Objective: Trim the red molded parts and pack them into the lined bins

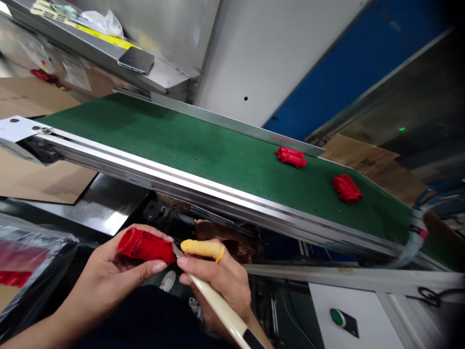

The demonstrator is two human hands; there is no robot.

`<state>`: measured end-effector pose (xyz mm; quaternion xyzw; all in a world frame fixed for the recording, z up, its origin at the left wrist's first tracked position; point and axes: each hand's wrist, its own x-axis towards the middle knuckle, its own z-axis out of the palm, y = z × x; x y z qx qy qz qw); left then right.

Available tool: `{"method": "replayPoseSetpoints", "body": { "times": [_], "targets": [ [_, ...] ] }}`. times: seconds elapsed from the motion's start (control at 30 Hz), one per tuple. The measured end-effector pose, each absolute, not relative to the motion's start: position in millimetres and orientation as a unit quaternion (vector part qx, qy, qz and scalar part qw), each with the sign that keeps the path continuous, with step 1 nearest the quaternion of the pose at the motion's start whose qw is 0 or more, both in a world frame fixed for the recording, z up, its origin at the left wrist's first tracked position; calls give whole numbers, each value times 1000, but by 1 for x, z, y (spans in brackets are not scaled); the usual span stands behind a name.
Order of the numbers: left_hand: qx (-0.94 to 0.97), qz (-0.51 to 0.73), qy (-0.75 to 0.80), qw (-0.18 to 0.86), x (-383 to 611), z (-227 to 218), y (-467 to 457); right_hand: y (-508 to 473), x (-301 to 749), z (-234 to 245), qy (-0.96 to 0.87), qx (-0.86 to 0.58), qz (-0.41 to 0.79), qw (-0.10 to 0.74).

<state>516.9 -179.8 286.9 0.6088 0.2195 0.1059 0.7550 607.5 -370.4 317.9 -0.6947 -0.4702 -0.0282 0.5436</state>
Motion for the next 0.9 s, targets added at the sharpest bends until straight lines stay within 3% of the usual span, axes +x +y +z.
{"method": "replayPoseSetpoints", "body": {
  "times": [0.23, 0.7, 0.9],
  "targets": [
    [696, 192, 177, 669, 513, 293, -187, -372, 607, 306, -521, -696, -48, 492],
    [711, 192, 167, 655, 508, 289, -186, -370, 605, 312, -518, -701, -117, 476],
    [710, 189, 158, 660, 506, 289, -186, -373, 606, 317, -527, -690, -65, 492]
  ]
}}
